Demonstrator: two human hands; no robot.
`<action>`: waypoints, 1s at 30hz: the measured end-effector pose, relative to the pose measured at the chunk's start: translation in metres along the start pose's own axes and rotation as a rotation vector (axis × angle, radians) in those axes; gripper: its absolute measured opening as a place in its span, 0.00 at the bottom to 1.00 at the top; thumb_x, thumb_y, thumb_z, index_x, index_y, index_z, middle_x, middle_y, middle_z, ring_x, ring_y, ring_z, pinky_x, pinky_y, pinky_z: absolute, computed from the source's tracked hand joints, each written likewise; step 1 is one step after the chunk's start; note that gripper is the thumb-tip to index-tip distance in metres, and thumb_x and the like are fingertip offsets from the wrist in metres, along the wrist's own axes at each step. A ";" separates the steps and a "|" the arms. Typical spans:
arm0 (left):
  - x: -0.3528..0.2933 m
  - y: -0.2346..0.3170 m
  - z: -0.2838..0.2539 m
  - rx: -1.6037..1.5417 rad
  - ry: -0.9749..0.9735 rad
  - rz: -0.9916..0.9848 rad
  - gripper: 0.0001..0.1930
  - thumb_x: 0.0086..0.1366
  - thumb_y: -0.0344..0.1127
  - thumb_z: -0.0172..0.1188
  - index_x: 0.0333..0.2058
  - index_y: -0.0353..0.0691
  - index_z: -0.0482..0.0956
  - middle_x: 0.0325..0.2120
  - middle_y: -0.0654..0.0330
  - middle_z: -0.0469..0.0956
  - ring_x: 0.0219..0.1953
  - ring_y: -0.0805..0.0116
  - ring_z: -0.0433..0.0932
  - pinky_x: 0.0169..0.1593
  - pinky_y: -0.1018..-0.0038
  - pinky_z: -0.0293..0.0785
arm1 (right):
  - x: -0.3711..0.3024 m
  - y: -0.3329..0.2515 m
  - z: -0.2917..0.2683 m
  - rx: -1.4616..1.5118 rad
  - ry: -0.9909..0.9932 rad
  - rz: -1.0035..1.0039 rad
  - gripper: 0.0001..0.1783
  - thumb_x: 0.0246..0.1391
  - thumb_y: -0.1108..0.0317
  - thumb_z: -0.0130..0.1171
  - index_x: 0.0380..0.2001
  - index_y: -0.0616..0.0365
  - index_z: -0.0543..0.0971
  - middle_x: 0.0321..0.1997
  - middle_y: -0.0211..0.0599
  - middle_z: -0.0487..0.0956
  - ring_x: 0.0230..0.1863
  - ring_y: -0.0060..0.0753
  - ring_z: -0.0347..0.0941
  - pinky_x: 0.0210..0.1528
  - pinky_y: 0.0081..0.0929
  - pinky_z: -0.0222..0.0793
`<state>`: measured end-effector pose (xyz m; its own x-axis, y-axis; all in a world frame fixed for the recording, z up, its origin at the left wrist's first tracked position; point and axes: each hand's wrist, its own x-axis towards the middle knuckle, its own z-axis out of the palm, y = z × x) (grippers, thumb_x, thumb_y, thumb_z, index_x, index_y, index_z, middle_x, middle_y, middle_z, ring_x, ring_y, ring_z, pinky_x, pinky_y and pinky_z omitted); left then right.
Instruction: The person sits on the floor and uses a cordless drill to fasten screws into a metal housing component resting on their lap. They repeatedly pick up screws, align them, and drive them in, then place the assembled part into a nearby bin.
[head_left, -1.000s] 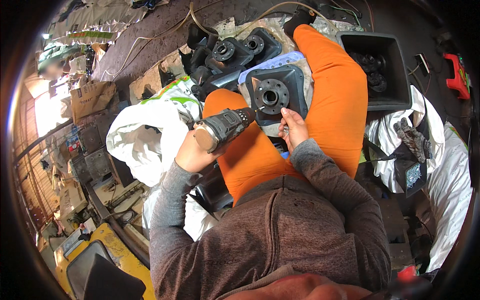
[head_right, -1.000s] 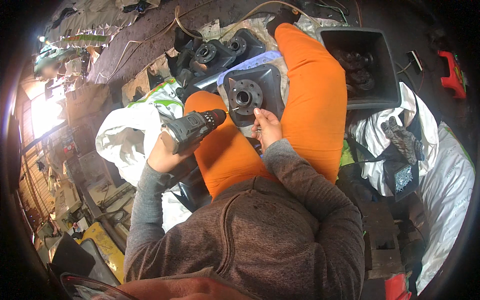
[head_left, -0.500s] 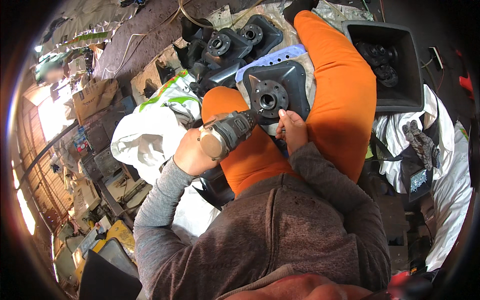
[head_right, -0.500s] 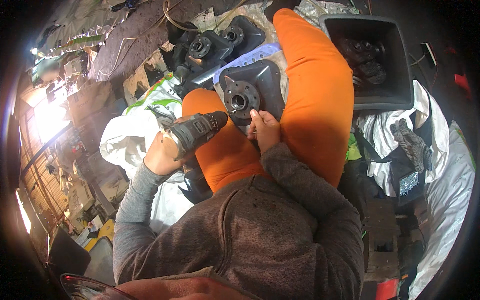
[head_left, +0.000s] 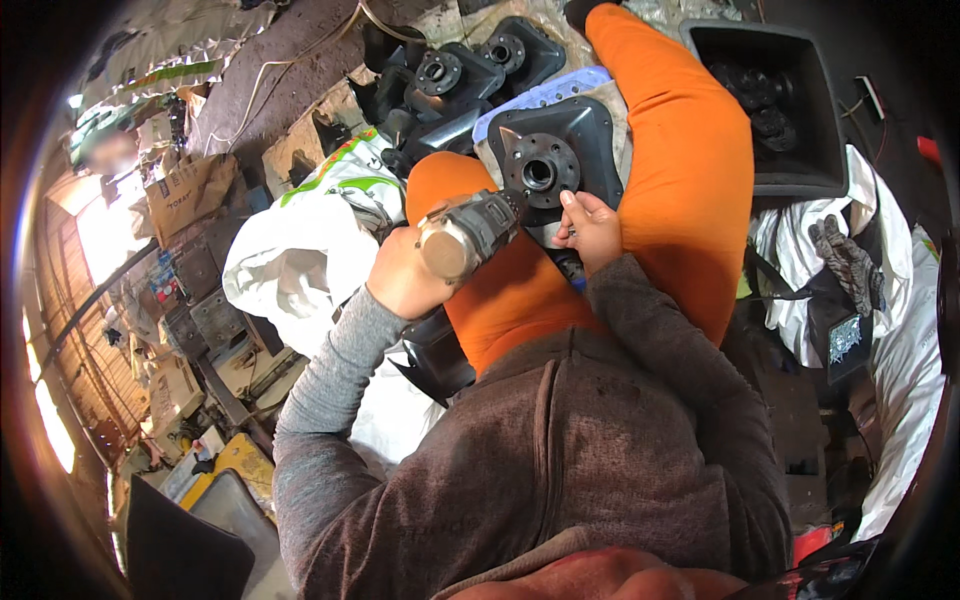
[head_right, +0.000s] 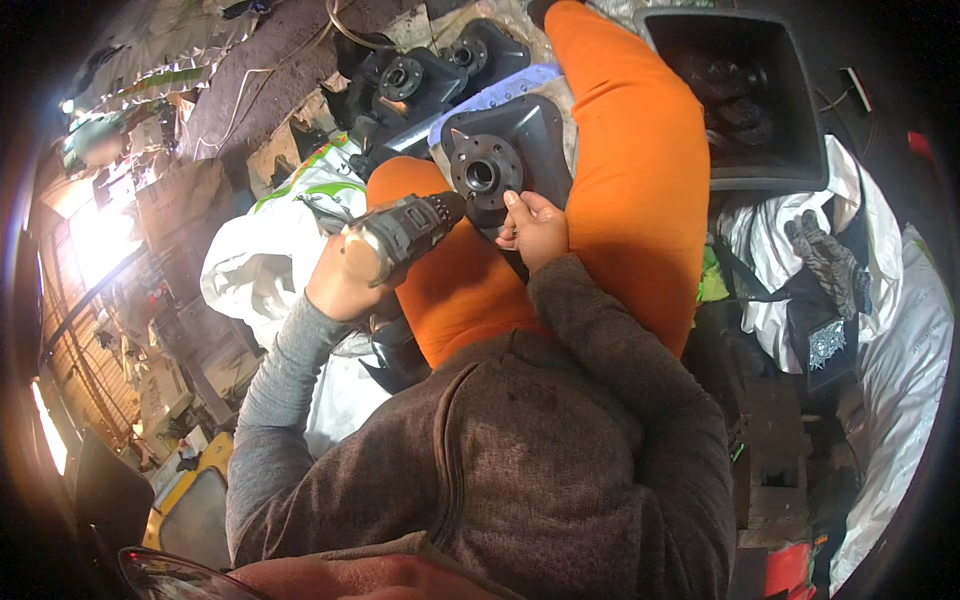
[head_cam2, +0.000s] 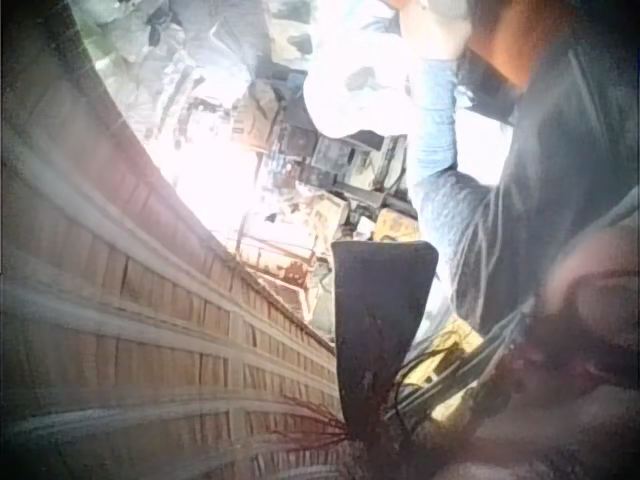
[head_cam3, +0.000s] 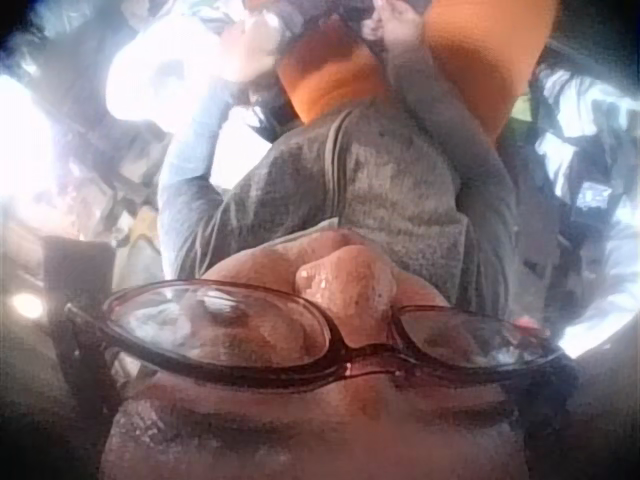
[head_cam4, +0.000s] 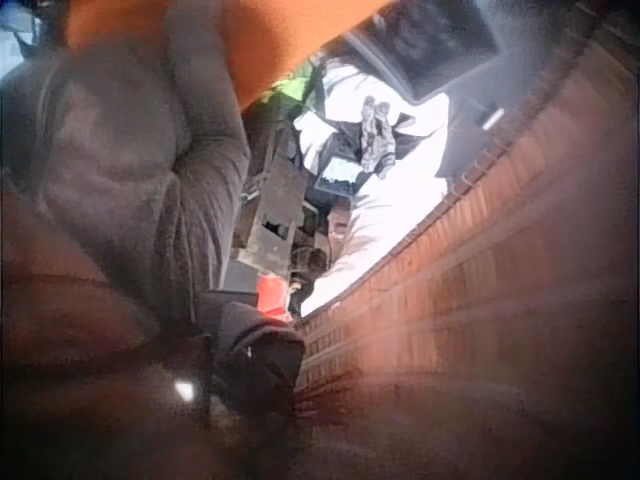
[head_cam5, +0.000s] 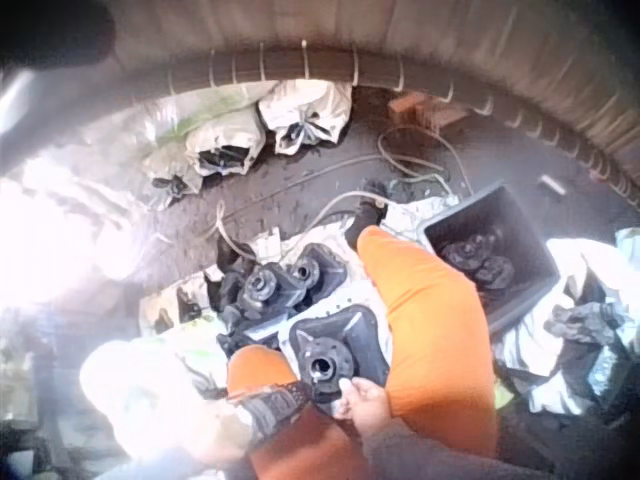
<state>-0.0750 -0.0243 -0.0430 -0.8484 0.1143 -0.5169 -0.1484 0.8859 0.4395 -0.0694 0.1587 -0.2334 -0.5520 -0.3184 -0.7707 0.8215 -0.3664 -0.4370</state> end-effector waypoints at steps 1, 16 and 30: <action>-0.007 0.001 0.002 -0.009 0.014 -0.014 0.17 0.46 0.32 0.65 0.37 0.36 0.77 0.27 0.48 0.79 0.31 0.49 0.79 0.36 0.63 0.76 | -0.002 0.001 0.000 0.003 0.004 -0.001 0.13 0.60 0.58 0.56 0.26 0.53 0.72 0.19 0.22 0.68 0.20 0.16 0.66 0.25 0.21 0.72; -0.091 0.026 0.037 -0.333 0.031 0.079 0.21 0.51 0.29 0.66 0.46 0.33 0.75 0.40 0.54 0.78 0.41 0.63 0.77 0.48 0.69 0.72 | -0.049 -0.016 -0.030 0.259 -0.392 0.166 0.26 0.68 0.53 0.36 0.55 0.63 0.70 0.50 0.43 0.78 0.51 0.35 0.76 0.51 0.33 0.75; -0.092 0.038 0.018 -0.330 0.113 0.096 0.26 0.49 0.28 0.66 0.49 0.34 0.73 0.43 0.53 0.78 0.43 0.62 0.78 0.49 0.70 0.73 | -0.054 -0.018 -0.028 0.033 -0.525 0.148 0.15 0.61 0.63 0.55 0.49 0.56 0.74 0.46 0.38 0.79 0.47 0.29 0.77 0.43 0.27 0.80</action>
<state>0.0065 0.0068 0.0074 -0.9145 0.1231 -0.3853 -0.2057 0.6786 0.7051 -0.0500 0.2069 -0.1965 -0.4348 -0.7596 -0.4838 0.8957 -0.3090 -0.3198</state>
